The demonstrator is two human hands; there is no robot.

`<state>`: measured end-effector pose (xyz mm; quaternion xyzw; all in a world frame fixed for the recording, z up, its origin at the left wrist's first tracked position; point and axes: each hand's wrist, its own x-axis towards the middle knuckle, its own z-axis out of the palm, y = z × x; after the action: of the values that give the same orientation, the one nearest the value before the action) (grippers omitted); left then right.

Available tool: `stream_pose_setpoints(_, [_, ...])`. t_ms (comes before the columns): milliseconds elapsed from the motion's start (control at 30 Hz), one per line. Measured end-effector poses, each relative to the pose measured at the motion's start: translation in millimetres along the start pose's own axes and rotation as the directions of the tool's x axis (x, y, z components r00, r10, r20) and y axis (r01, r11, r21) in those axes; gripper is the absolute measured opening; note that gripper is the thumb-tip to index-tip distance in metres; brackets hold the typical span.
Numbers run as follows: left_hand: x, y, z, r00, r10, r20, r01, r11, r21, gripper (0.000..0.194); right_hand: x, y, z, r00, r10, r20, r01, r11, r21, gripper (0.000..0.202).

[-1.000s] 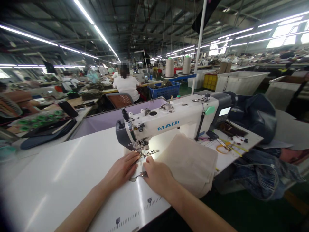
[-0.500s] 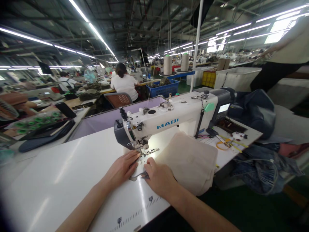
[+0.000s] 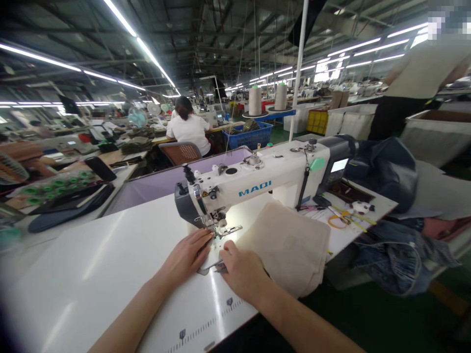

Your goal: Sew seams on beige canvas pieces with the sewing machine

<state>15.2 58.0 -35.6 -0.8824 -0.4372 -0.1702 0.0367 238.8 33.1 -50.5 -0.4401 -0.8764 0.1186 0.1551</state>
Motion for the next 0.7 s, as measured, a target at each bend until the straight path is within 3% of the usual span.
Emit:
stream_pose_setpoints(533, [-8,-16,14.9,0.998,-0.063,0.014,0.061,0.994,0.091,0.038,0,-5,-5,1.0,-0.011,-0.008,0.011,1.0,0.015,0.019])
stream_pose_setpoints(700, [-5,-13,8.6,0.993,-0.117,0.016,0.114,0.988,0.1,0.037,1,-3,-7,1.0,0.006,-0.008,-0.006,1.0,0.022,0.019])
